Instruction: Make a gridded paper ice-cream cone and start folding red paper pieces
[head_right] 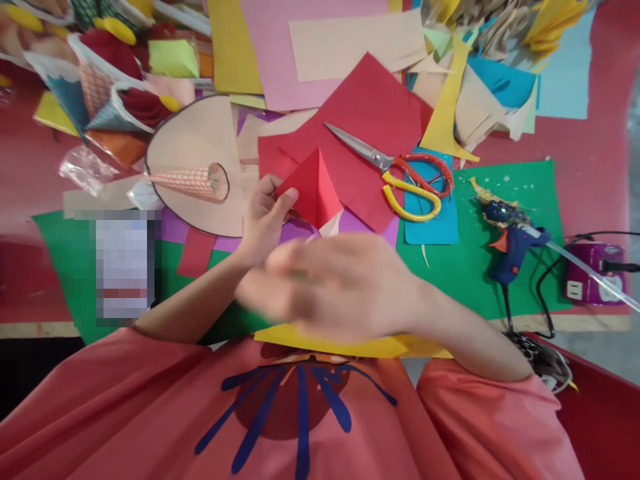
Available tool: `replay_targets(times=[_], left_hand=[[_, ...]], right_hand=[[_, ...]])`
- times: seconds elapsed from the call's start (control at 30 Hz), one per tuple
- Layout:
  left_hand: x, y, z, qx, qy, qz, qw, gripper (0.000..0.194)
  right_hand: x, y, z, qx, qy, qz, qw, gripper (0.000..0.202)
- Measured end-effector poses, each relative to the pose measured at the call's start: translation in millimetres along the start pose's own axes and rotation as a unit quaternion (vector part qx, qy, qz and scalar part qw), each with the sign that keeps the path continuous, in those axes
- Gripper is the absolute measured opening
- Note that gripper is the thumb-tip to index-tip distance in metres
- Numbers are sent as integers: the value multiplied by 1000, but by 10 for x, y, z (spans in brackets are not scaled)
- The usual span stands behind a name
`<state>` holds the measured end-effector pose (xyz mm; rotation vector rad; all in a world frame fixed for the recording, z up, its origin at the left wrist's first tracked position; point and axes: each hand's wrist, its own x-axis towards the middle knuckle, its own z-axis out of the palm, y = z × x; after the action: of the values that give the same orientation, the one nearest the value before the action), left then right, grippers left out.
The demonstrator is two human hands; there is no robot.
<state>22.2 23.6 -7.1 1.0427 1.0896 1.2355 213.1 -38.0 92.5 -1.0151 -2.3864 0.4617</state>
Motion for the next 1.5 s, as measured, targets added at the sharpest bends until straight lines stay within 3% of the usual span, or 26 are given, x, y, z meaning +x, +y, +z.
replay_targets(times=[0.03, 0.1, 0.2, 0.3, 0.5, 0.7, 0.9, 1.03, 1.17, 1.33, 1.5], left_hand=[[1, 3, 3, 1, 1, 1, 1000, 43], [3, 6, 8, 4, 3, 6, 1000, 43], [5, 4, 5, 14, 0, 11, 1000, 43], [10, -6, -2, 18, -4, 14, 1000, 45], [12, 1, 3, 22, -14, 25, 999, 44], [0, 7, -12, 20, -29, 34, 999, 43], [16, -70, -53, 22, -32, 62, 997, 31], [10, -61, -81, 67, -74, 123, 987, 23], [-33, -23, -79, 97, -118, 111, 982, 20], [-30, -2, -33, 154, -93, 136, 974, 16], [4, -9, -31, 158, -61, 143, 975, 30]], right_hand=[[80, 142, 66, -32, 49, -45, 997, 23], [173, 409, 218, -70, 106, 0, 992, 39], [145, 684, 442, -67, 84, 59, 992, 51], [57, 792, 577, -20, 95, 60, 993, 48], [17, 819, 570, 64, 159, 82, 982, 17], [20, 822, 516, 121, 193, 119, 966, 9], [31, 834, 531, 165, 182, 126, 961, 2], [32, 860, 539, 187, 176, 155, 954, 5], [38, 876, 534, 201, 190, 158, 948, 10], [54, 839, 507, 201, 170, 163, 951, 14], [53, 828, 494, 199, 128, 155, 959, 15]])
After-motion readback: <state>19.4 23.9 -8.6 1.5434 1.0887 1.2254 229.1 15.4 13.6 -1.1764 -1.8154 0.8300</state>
